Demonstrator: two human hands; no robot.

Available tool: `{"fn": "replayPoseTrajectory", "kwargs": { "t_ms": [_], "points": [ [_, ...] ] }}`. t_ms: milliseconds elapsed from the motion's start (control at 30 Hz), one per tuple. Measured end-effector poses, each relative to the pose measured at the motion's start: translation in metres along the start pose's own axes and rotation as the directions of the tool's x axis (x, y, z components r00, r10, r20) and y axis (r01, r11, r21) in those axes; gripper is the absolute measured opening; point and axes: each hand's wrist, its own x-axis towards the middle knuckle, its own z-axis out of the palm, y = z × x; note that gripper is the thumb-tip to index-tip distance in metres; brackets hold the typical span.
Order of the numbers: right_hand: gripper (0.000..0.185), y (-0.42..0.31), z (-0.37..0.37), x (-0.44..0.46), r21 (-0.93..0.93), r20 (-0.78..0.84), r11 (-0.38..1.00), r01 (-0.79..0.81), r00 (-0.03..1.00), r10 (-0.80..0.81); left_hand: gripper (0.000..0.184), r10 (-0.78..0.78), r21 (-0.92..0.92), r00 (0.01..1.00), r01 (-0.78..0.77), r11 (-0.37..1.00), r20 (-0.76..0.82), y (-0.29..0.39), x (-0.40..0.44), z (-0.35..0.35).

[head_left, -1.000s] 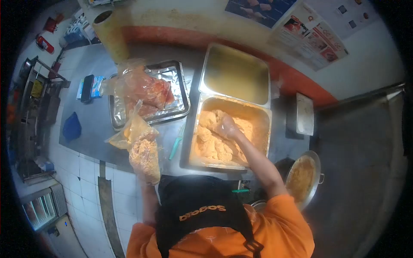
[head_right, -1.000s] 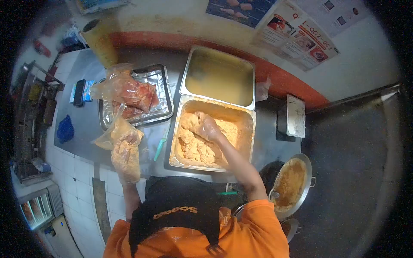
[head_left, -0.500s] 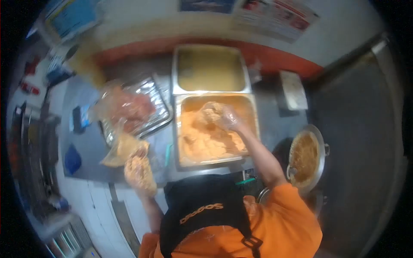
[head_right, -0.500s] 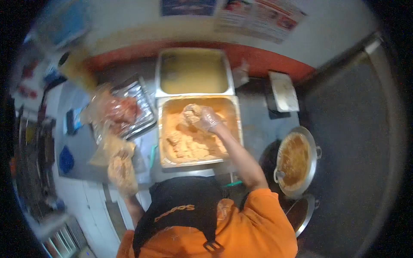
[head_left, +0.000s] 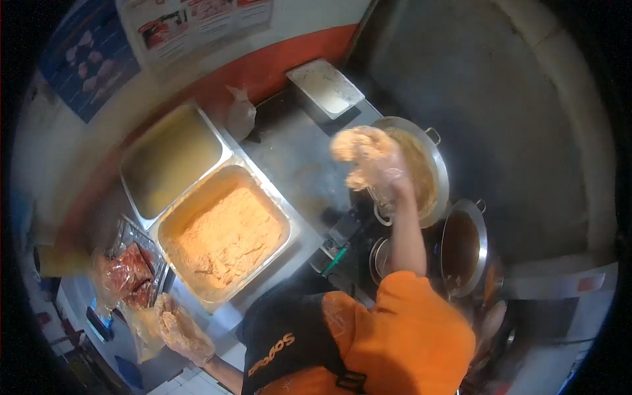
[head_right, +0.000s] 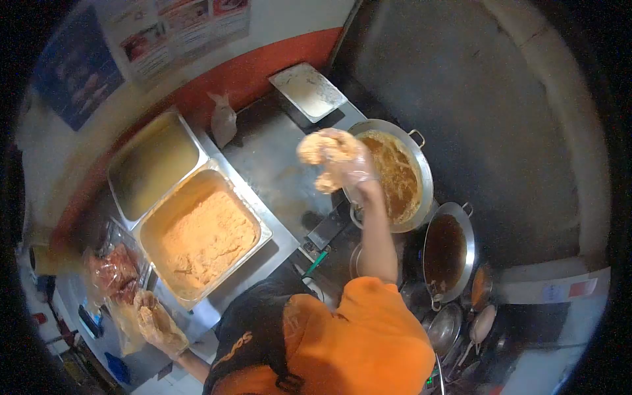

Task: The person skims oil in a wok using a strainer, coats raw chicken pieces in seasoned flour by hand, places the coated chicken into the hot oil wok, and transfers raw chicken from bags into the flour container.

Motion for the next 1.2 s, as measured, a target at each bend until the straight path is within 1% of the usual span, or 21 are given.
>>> {"fn": "replayPoseTrajectory", "kwargs": {
  "t_ms": [100,200,267,367,400,467,500,533,567,633,700,767,833,867,900,967,1033,1067,1100,1133,1200],
  "points": [
    [0.033,0.070,-0.088,0.010,-0.115,-0.063,0.987,0.108,0.991,-0.116,0.057,0.071,0.048,0.977,-0.082,0.995,0.201,-0.005,0.000,0.018],
    [0.032,0.137,-0.153,0.007,-0.386,-0.167,0.874,-0.295,0.954,0.248,0.053,0.042,0.149,0.982,-0.070,0.986,0.185,-0.005,-0.011,0.038],
    [0.035,0.155,-0.164,0.001,-0.627,-0.180,0.723,-0.290,0.957,0.228,0.048,0.061,0.465,0.978,-0.150,0.873,0.200,-0.006,-0.012,0.039],
    [0.032,0.194,-0.176,-0.007,-0.655,-0.183,0.717,-0.238,0.971,0.156,0.041,0.122,0.532,0.963,-0.235,0.814,0.238,-0.004,-0.016,0.052],
    [0.030,0.167,-0.157,-0.015,-0.641,-0.222,0.721,-0.263,0.963,0.154,0.041,0.134,0.548,0.966,-0.237,0.802,0.220,-0.003,-0.016,0.058],
    [0.028,0.215,-0.171,-0.011,-0.726,-0.230,0.672,-0.150,0.973,-0.032,0.040,0.149,0.625,0.948,-0.299,0.721,0.282,-0.006,-0.019,0.062],
    [0.028,0.141,-0.128,-0.012,-0.393,-0.417,0.770,-0.502,0.844,0.338,0.039,0.162,0.677,0.945,-0.318,0.664,0.285,-0.006,-0.018,0.060],
    [0.028,0.196,-0.152,-0.002,0.118,-0.396,0.912,-0.393,0.823,0.407,0.039,0.169,0.729,0.945,-0.324,0.603,0.280,-0.006,-0.014,0.055],
    [0.028,0.190,-0.127,0.005,0.116,-0.294,0.910,-0.399,0.861,0.415,0.038,0.165,0.775,0.947,-0.320,0.544,0.275,-0.005,-0.010,0.050],
    [0.034,0.120,-0.105,0.012,-0.538,-0.376,0.785,-0.308,0.921,0.104,0.037,0.170,0.794,0.941,-0.338,0.505,0.292,-0.001,0.000,0.048],
    [0.032,0.082,-0.059,0.023,-0.692,-0.310,0.694,-0.199,0.950,-0.037,0.037,0.224,0.741,0.898,-0.438,0.508,0.378,-0.013,0.015,0.042],
    [0.028,0.065,-0.026,0.034,-0.476,-0.078,0.851,0.220,0.954,-0.290,0.038,0.256,0.712,0.865,-0.500,0.493,0.431,-0.021,0.015,0.040],
    [0.024,0.034,0.043,0.029,-0.313,0.060,0.921,0.231,0.973,-0.224,0.044,0.000,0.404,0.945,-0.140,0.904,0.327,-0.025,0.006,0.061],
    [0.023,0.029,0.074,0.027,-0.288,0.226,0.900,0.328,0.936,-0.269,0.044,-0.001,0.399,0.948,-0.132,0.907,0.318,-0.036,-0.002,0.065],
    [0.023,0.023,0.106,0.025,-0.246,0.383,0.873,0.422,0.869,-0.312,0.045,-0.099,0.362,0.975,0.022,0.932,0.197,-0.052,-0.008,0.067],
    [0.029,-0.002,0.173,0.007,-0.395,0.638,0.774,0.495,0.754,-0.157,0.046,-0.187,0.288,0.979,0.155,0.945,0.086,-0.060,-0.007,0.069],
    [0.049,0.014,0.219,0.001,-0.294,0.831,0.838,0.460,0.555,-0.014,0.044,-0.313,0.281,0.939,0.265,0.922,0.143,-0.075,-0.003,0.059],
    [0.064,0.020,0.239,0.003,-0.370,0.880,0.744,0.556,0.466,0.090,0.046,-0.359,0.299,0.921,0.303,0.905,0.152,-0.093,-0.003,0.048],
    [0.080,0.028,0.256,0.003,-0.421,0.901,0.635,0.648,0.379,0.211,0.049,-0.404,0.318,0.901,0.340,0.885,0.161,-0.111,-0.003,0.037],
    [0.080,0.040,0.270,-0.002,-0.420,0.902,0.634,0.650,0.379,0.210,0.050,-0.395,0.163,0.890,0.365,0.917,0.228,-0.128,-0.001,0.027],
    [0.099,0.062,0.297,-0.007,-0.587,0.796,0.460,0.666,0.371,0.478,0.051,-0.367,0.001,0.882,0.384,0.924,0.295,-0.148,0.010,0.024]
  ]
}}
